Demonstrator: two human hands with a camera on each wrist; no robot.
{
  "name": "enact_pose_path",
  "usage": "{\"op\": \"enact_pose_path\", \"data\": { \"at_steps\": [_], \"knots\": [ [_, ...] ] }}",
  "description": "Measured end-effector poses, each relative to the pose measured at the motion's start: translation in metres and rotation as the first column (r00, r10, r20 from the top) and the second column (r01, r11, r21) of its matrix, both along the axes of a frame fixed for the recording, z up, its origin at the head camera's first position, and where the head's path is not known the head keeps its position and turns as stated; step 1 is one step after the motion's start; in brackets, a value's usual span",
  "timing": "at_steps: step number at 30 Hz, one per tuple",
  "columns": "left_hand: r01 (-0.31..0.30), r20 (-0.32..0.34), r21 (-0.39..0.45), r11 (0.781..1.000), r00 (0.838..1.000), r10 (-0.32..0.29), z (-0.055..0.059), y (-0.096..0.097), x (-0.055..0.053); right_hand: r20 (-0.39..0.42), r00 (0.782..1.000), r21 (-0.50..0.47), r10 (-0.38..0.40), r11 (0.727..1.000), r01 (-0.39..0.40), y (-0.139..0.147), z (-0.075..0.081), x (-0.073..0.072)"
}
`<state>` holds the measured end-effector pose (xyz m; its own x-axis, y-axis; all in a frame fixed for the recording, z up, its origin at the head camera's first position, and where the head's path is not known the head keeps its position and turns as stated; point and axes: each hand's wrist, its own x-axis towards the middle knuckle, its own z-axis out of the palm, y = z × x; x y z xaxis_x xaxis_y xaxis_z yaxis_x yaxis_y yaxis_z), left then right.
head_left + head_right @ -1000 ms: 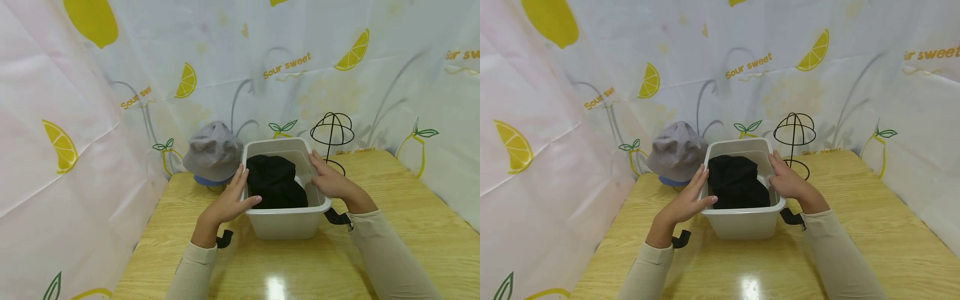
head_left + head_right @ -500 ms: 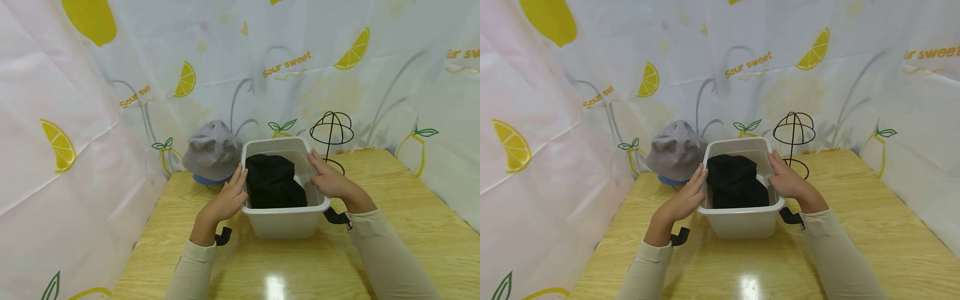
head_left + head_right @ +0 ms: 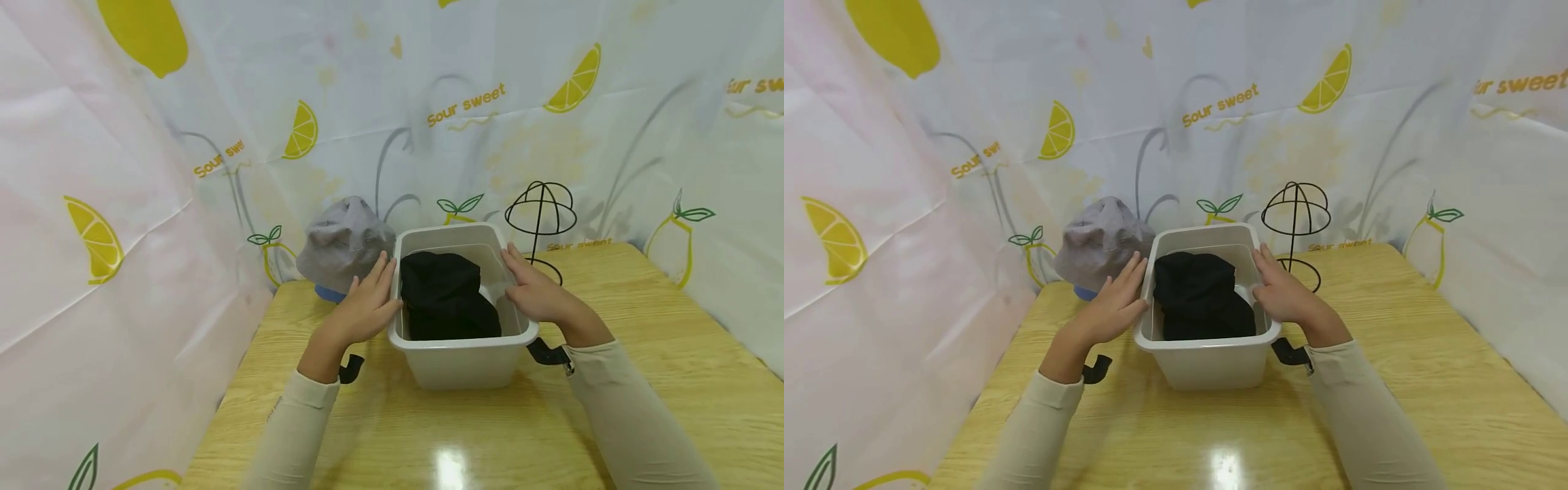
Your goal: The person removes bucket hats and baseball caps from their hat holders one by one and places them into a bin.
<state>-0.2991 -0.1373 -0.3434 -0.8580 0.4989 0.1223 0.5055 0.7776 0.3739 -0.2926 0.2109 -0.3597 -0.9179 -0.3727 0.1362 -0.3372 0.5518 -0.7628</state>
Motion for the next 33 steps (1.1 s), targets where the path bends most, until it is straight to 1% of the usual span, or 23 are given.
{"op": "enact_pose_path", "data": {
  "at_steps": [4, 8, 10, 12, 15, 17, 19, 22, 27, 30, 33],
  "knots": [
    [-0.008, -0.071, -0.085, 0.996, 0.998, 0.002, 0.007, 0.000, -0.005, 0.002, 1.000, -0.004, 0.004, 1.000, -0.004, 0.000, 0.001, 0.001],
    [-0.013, -0.139, -0.166, 0.986, 0.990, -0.011, 0.015, 0.002, -0.010, 0.003, 1.000, -0.005, 0.007, 1.000, -0.007, 0.000, 0.001, 0.000],
    [-0.024, -0.183, -0.199, 0.980, 0.983, -0.013, 0.022, 0.003, -0.013, 0.003, 1.000, -0.006, 0.008, 1.000, -0.008, 0.000, 0.002, 0.000],
    [-0.045, -0.234, -0.234, 0.971, 0.972, -0.011, 0.029, 0.004, -0.017, 0.000, 1.000, -0.004, 0.007, 1.000, -0.007, 0.000, 0.002, 0.000],
    [-0.095, -0.293, -0.286, 0.953, 0.956, 0.007, 0.039, 0.005, -0.024, -0.006, 1.000, -0.003, 0.005, 1.000, -0.005, 0.000, 0.003, 0.000],
    [-0.130, -0.317, -0.322, 0.938, 0.948, 0.023, 0.045, 0.004, -0.029, -0.008, 1.000, 0.000, 0.002, 1.000, -0.002, 0.001, 0.003, 0.000],
    [-0.163, -0.335, -0.347, 0.924, 0.941, 0.040, 0.050, 0.003, -0.035, -0.003, 1.000, 0.003, -0.001, 1.000, 0.001, 0.001, 0.003, 0.000],
    [-0.198, -0.345, -0.363, 0.910, 0.936, 0.066, 0.056, 0.000, -0.043, 0.005, 1.000, 0.005, -0.006, 1.000, 0.006, 0.001, 0.003, 0.001],
    [-0.254, -0.369, -0.391, 0.885, 0.924, 0.102, 0.062, -0.007, -0.056, 0.013, 1.000, 0.008, -0.014, 1.000, 0.014, 0.002, 0.001, 0.001],
    [-0.276, -0.373, -0.412, 0.869, 0.921, 0.116, 0.065, -0.011, -0.063, 0.014, 1.000, 0.007, -0.015, 1.000, 0.015, 0.001, -0.001, 0.000],
    [-0.289, -0.373, -0.418, 0.861, 0.919, 0.128, 0.067, -0.014, -0.069, 0.011, 1.000, 0.012, -0.023, 1.000, 0.023, 0.000, -0.002, 0.000]
  ]
}}
